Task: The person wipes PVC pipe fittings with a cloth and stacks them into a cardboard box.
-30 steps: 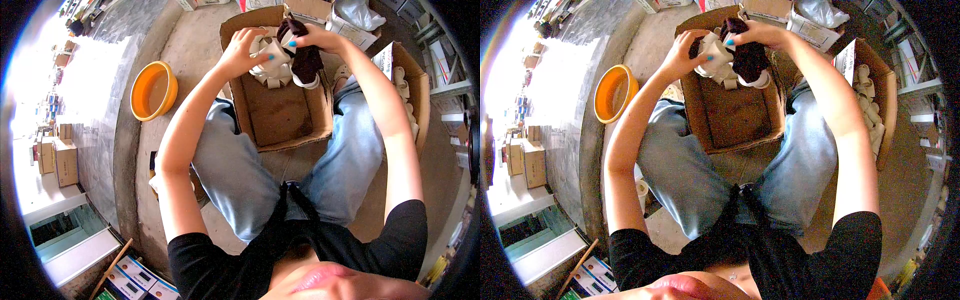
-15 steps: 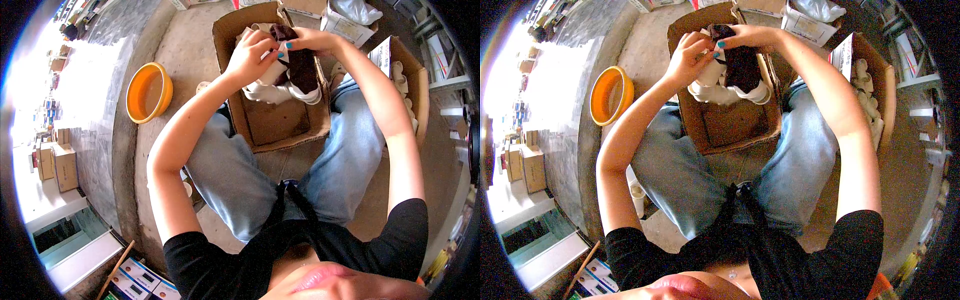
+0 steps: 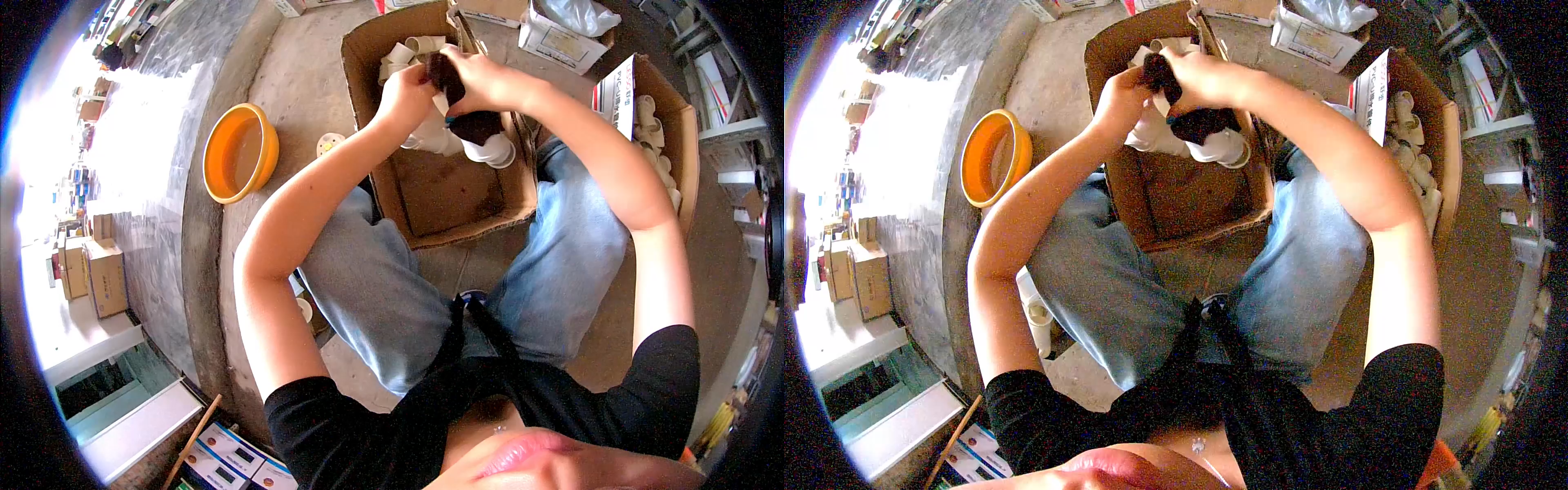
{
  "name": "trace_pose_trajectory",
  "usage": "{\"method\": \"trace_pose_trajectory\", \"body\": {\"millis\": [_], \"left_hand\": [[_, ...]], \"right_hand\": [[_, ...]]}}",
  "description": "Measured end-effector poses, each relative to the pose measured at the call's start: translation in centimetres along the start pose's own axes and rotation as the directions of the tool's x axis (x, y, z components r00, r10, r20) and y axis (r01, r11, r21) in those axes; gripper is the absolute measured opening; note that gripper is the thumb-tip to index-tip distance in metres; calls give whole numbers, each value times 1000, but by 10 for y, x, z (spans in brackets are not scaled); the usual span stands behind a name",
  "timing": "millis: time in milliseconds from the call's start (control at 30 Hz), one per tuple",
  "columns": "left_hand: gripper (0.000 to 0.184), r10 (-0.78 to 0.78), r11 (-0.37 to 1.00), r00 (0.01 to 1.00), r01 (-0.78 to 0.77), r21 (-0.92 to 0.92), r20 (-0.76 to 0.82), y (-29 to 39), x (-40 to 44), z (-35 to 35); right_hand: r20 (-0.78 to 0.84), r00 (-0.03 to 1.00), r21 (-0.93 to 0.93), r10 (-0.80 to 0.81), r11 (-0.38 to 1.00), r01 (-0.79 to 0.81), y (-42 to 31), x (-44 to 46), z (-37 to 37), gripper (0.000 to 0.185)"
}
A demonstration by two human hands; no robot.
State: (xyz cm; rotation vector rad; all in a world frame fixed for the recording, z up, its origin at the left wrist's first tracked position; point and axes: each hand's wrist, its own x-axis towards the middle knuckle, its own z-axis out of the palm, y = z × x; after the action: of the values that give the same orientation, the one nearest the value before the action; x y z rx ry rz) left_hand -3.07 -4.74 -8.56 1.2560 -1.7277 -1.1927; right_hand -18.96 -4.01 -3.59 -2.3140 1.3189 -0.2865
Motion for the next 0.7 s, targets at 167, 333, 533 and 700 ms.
{"method": "trace_pose_trajectory", "body": {"millis": [167,333,533,700], "left_hand": [[16,-321,844,943,241,-479,-91,19,-5,-9],[16,-322,836,937,215,-505,-133,37,-17,-19],[16,-266,818,962,186,-544,-70,17,-7,-31],[18,-82,939,996,93,-332,45,34,-15,-17]], "right_hand": [[-191,974,-329,-122,943,54,-7,-10,26,77],[-288,880,-474,-376,855,210,-21,-25,29,78],[-472,767,-144,-434,897,418,-8,-25,35,56],[-539,740,-389,-403,898,206,-9,-10,25,78]]}}
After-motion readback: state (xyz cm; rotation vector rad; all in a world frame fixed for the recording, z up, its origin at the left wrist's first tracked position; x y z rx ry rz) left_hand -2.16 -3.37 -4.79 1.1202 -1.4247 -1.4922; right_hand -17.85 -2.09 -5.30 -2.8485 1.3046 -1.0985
